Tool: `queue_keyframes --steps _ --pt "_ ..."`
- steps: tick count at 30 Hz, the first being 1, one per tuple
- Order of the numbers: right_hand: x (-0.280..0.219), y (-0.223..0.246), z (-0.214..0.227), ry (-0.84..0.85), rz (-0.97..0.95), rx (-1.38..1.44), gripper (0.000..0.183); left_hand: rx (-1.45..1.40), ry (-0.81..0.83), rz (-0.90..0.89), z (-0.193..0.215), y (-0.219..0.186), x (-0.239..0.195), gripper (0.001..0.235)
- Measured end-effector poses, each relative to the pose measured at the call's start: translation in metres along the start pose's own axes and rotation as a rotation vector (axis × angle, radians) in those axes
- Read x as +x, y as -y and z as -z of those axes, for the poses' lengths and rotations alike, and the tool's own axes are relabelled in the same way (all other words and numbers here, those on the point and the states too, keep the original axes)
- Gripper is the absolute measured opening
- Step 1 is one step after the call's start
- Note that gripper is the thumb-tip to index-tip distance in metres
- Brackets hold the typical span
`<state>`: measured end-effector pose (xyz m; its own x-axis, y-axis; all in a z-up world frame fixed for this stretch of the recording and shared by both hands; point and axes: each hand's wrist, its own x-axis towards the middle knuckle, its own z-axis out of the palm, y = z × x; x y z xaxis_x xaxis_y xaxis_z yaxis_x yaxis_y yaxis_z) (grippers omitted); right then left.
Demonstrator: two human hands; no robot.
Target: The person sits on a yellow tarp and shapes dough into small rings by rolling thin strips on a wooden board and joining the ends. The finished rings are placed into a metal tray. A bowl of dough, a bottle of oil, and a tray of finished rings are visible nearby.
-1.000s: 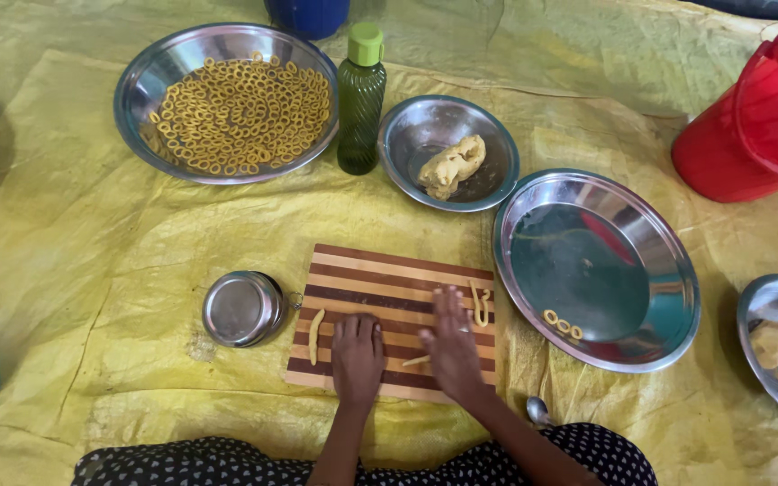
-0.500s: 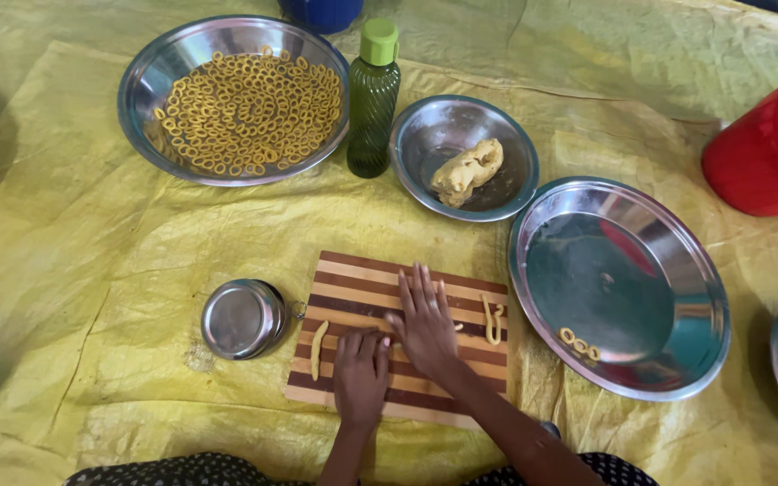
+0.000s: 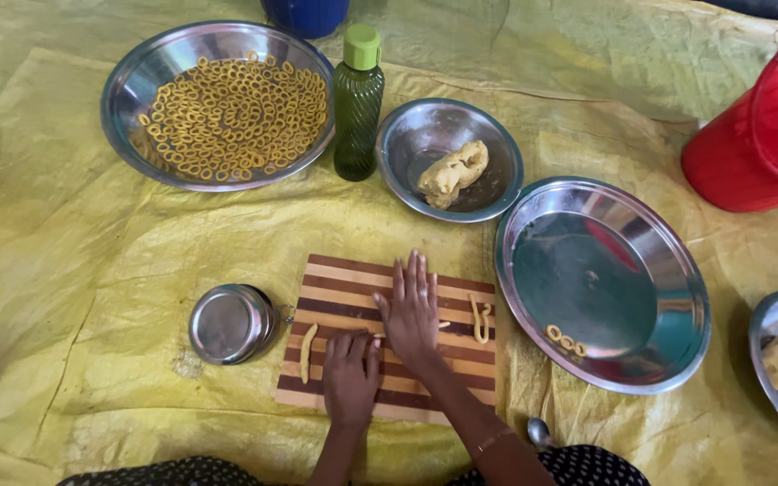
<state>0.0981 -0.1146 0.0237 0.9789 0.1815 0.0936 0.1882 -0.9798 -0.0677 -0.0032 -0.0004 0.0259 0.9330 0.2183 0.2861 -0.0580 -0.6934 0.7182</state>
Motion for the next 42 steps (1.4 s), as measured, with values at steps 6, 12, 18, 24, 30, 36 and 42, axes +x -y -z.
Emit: queue_keyframes --steps 6,12,18,24,30,36,42 --pt "-0.087 -0.011 0.015 0.11 0.094 -0.003 0.078 -0.085 0.081 0.135 0.001 0.006 0.002 0.031" --pt "-0.142 -0.01 0.032 0.02 0.282 -0.098 0.077 -0.168 0.178 0.354 -0.004 0.012 0.003 0.037" --pt "-0.082 0.007 0.019 0.176 0.187 -0.084 0.077 -0.235 -0.025 0.083 0.005 0.006 -0.002 0.043" --pt "0.038 0.01 -0.004 -0.003 0.023 0.004 0.074 -0.234 0.021 0.121 0.013 -0.005 0.001 0.047" --pt "0.071 0.006 -0.009 -0.143 -0.042 0.009 0.076 -0.265 0.008 0.088 0.017 -0.008 0.0 0.049" --pt "-0.004 0.017 -0.003 -0.011 -0.004 -0.05 0.077 -0.235 0.006 0.058 0.011 -0.002 0.0 0.052" --pt "-0.092 0.016 0.023 0.184 0.125 0.021 0.074 -0.281 -0.011 0.132 0.004 0.009 -0.001 0.056"
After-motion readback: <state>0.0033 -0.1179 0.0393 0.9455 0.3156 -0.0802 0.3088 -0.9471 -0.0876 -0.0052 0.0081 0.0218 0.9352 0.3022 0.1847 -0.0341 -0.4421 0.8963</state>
